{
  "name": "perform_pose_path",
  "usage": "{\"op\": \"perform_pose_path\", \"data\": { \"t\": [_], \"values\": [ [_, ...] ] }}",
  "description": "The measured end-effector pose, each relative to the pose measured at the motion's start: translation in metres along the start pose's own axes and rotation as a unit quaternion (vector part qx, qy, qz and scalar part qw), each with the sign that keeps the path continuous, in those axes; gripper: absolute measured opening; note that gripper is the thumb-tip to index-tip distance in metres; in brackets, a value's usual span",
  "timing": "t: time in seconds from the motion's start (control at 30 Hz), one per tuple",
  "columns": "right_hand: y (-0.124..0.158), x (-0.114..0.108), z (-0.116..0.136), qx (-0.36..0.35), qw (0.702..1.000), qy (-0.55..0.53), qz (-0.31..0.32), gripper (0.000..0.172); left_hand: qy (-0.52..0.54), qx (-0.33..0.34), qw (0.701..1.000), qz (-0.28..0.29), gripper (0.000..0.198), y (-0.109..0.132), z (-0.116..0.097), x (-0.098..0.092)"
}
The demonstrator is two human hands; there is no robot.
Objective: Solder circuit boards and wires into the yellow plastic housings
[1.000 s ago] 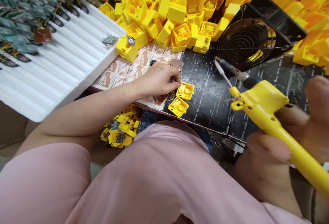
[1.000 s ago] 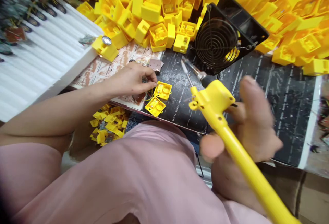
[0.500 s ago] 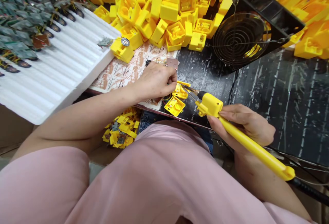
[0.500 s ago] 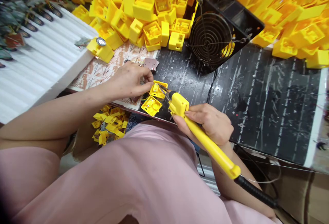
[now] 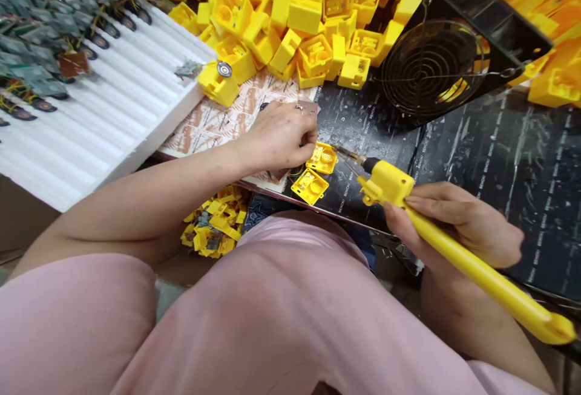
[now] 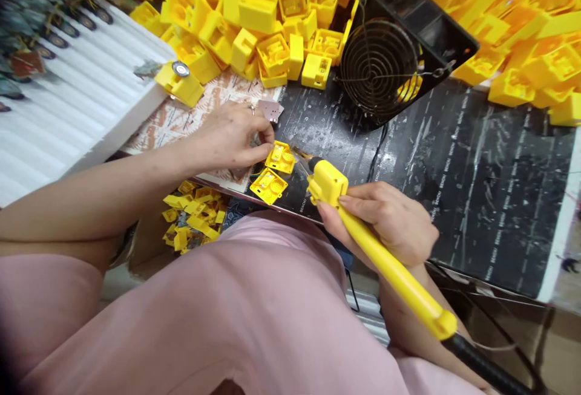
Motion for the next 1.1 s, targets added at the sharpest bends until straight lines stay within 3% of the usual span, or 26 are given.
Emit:
{"op": "perform_pose_path", "data": {
  "t": [0.23,0.33,0.53,0.67,0.8,0.93,1.0,1.1],
  "values": [
    [-0.002,0.007,0.002,-0.026,0.999,-0.044,-0.013,0.023,-0.014,-0.006,1.000,0.004,0.021,0.000,-0.005,-0.002],
    [0.002,0.009,-0.003,0.005,0.997,-0.074,-0.019,0.023,0.006,0.002,1.000,-0.001,0.022,0.001,0.000,-0.003],
    [0.020,0.011,-0.019,0.068,0.995,-0.055,-0.043,0.058,0.185,0.088,0.978,-0.030,0.038,0.030,0.019,-0.013],
    [0.023,0.007,-0.026,0.094,0.993,-0.041,-0.052,0.052,0.157,0.089,0.981,-0.070,0.026,0.047,0.014,-0.007],
    [0.021,-0.004,-0.018,0.056,0.992,-0.076,-0.081,0.033,0.088,0.052,0.987,-0.128,0.026,0.046,0.005,-0.001],
    [0.015,0.002,-0.009,0.007,0.996,-0.084,-0.017,0.022,0.051,0.043,0.989,-0.134,0.028,0.039,0.000,0.001],
    [0.012,0.006,-0.009,0.001,0.996,-0.085,0.014,0.025,0.040,0.045,0.990,-0.128,0.028,0.038,-0.003,0.002],
    [0.008,0.002,-0.006,-0.031,0.995,-0.098,0.009,0.040,0.030,0.037,0.991,-0.129,0.027,0.038,-0.005,0.003]
  ]
}}
Point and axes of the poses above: each hand's wrist, its own y-axis away from the middle knuckle, its own x-axis out of the palm, z = x × y, the point moved 10 cm from there along -y, towards the middle knuckle, and after that the axes turned 15 degrees about z, right-handed, at the moved point
